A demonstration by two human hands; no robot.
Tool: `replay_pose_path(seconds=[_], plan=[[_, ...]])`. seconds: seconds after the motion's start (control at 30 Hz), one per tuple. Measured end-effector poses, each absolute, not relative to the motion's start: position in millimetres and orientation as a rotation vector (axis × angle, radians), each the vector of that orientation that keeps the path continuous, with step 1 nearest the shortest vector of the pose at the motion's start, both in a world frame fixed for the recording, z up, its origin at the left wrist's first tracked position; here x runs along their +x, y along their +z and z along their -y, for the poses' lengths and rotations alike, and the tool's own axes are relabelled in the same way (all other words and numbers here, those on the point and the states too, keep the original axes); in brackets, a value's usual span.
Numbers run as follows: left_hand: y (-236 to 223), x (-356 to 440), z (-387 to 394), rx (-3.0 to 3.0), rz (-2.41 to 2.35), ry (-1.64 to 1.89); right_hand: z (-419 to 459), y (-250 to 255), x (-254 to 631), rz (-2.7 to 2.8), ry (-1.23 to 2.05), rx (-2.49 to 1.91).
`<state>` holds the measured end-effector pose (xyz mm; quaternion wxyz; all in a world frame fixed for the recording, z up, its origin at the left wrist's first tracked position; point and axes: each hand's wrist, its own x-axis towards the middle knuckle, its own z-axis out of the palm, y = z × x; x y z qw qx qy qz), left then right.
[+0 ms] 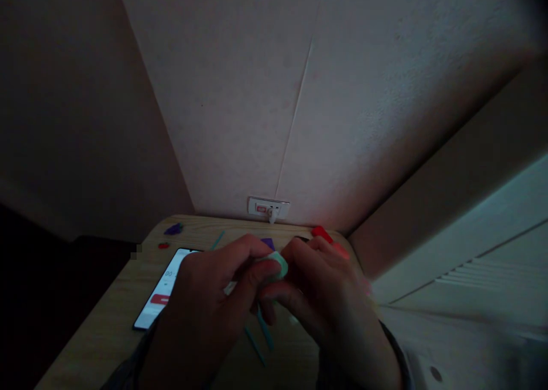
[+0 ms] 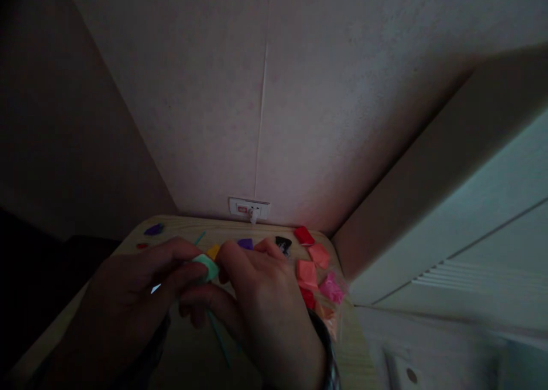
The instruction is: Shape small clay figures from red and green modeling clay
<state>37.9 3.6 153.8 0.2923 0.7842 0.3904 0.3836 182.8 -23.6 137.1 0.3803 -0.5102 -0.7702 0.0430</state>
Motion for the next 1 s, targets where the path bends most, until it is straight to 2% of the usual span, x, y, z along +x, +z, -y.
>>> replay_pose_path(seconds=[0.13,0.37,0.6,0.77,1.0], plan=[[155.1,37.0,-2.8,2.19,-1.031,1.014,25.0,138.0,184.7,2.019,0.13,-1.274],[147.7,21.6,3.0,2.548,-0.953,1.226,32.3,144.1,186.7,1.904,0.204,-1.206],[145.3,35.1,-1.4,2.596,-0.93,1.001,30.4,142.3,184.4,1.75,0.155,-1.294],[145.1,36.4,-3.3,2.702,-0.858,1.19,38.7,140.6,180.8,1.62,0.353,-1.278],[147.7,33.4,-3.3,2.771,-0.719,1.245,37.9,145.8,180.7,1.743,0.332,-1.247]])
